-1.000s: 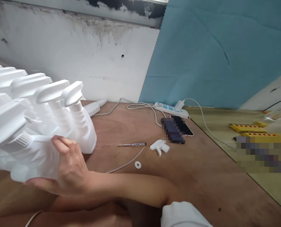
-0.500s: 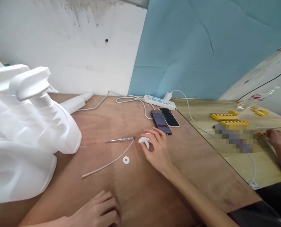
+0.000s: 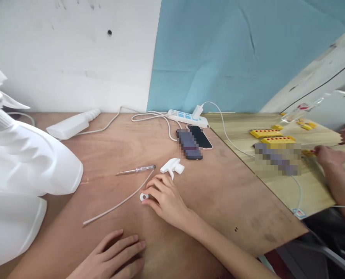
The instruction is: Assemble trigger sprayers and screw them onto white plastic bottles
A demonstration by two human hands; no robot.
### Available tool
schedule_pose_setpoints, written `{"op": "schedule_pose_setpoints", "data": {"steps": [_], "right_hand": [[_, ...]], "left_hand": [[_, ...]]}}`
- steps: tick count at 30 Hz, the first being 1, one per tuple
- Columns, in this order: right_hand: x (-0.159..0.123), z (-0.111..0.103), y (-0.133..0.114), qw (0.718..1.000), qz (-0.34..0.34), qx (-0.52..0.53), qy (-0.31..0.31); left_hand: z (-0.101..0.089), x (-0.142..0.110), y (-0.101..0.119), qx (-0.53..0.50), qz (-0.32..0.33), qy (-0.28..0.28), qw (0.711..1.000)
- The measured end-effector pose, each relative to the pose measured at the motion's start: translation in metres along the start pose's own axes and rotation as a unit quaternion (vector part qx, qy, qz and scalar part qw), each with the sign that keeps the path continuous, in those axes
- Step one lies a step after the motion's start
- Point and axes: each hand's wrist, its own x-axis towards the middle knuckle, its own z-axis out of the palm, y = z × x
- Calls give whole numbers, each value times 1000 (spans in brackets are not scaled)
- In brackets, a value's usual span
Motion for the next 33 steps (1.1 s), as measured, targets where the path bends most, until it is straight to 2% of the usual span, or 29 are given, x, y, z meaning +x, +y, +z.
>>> {"op": "schedule_pose_setpoints", "data": {"steps": [3,7,9,11,14,17,19,23,33], "right_hand": [[-7,-6,3,997,36,65,2],[-19,-33,19,972,194,132,1],[-22,-50,33,956,268,112,45],[-23,-65,50,946,302,76,93],[-23,-75,75,950,295,52,84],[-22,-72,91,960,268,60,51],[-22,-67,97,966,248,65,36],[-19,-60,101,976,207,69,18],[13,-52,96,990,103,95,-23]], "left_hand": [[0,0,1,-11,-13,-10,1000],[0,0,1,-13,-16,-11,1000],[0,0,0,-13,-11,-9,1000],[-1,1,-1,-12,-1,-6,1000],[-5,3,-3,-10,7,-27,1000],[-9,5,-3,-10,6,-52,999],[-9,5,-2,-9,2,-40,999],[-2,2,0,-12,-17,-7,1000],[-2,0,1,-4,-13,0,1000]]}}
